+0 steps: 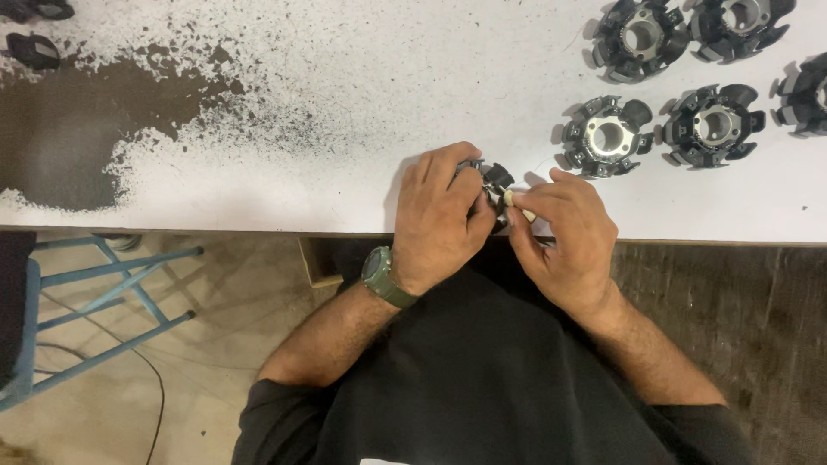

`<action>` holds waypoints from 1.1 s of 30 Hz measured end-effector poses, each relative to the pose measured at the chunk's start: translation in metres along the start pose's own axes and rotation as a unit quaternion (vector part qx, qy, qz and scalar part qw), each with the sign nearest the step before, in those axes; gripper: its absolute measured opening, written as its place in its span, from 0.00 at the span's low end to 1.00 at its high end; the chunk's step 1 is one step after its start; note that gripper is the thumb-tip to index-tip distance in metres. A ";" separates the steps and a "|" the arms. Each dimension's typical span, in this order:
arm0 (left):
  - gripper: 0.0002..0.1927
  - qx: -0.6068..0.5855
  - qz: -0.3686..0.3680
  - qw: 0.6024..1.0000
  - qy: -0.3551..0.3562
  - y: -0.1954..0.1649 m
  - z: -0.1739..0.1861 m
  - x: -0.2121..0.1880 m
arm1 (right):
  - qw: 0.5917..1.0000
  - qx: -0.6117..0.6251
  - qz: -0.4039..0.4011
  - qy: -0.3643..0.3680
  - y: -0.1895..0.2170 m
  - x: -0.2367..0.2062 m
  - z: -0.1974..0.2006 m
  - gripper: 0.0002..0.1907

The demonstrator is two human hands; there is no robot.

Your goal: The person sits at a white worktable and assembles small black plastic housings one at a time, using a small hand tool to press and seat a small insert into each housing. Finished assemblies are set aside on the table, and the person picks up the next unassembled housing.

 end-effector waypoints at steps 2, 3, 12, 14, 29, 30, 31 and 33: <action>0.08 0.001 0.000 1.000 0.000 0.003 -0.002 -0.001 | 1.000 -0.005 0.011 0.011 0.002 -0.001 -0.005 0.15; 0.07 0.001 0.001 1.000 0.003 0.004 -0.003 -0.002 | 1.000 -0.009 0.014 0.009 0.003 -0.001 -0.006 0.15; 0.09 -0.022 0.010 1.000 0.002 0.007 0.001 -0.004 | 0.999 -0.022 0.027 -0.013 0.005 -0.004 -0.003 0.15; 0.11 -0.031 0.013 0.999 0.001 0.006 0.004 -0.004 | 0.999 -0.024 0.021 -0.010 0.004 -0.005 -0.004 0.16; 0.11 -0.036 0.037 0.999 0.004 0.010 0.010 -0.005 | 0.999 -0.030 0.026 -0.026 0.006 -0.005 -0.006 0.17; 0.10 -0.038 0.037 0.999 0.004 0.010 0.010 -0.005 | 0.999 -0.028 0.026 -0.024 0.006 -0.005 -0.006 0.17; 0.10 -0.042 0.037 0.998 0.006 0.010 0.011 -0.005 | 0.999 -0.027 0.026 -0.022 0.007 -0.004 -0.006 0.16; 0.10 -0.040 0.030 0.999 0.007 0.008 0.011 -0.003 | 0.999 -0.028 0.021 -0.011 0.006 -0.002 -0.007 0.16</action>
Point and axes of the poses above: each hand's wrist, its own x-axis towards the middle knuckle, its own z-axis out of the back of the hand, y = z × x, the point moved 10 cm from there along x, towards the middle knuckle, and after that the axes turned 11 degrees about -y, right-handed, at the moved point
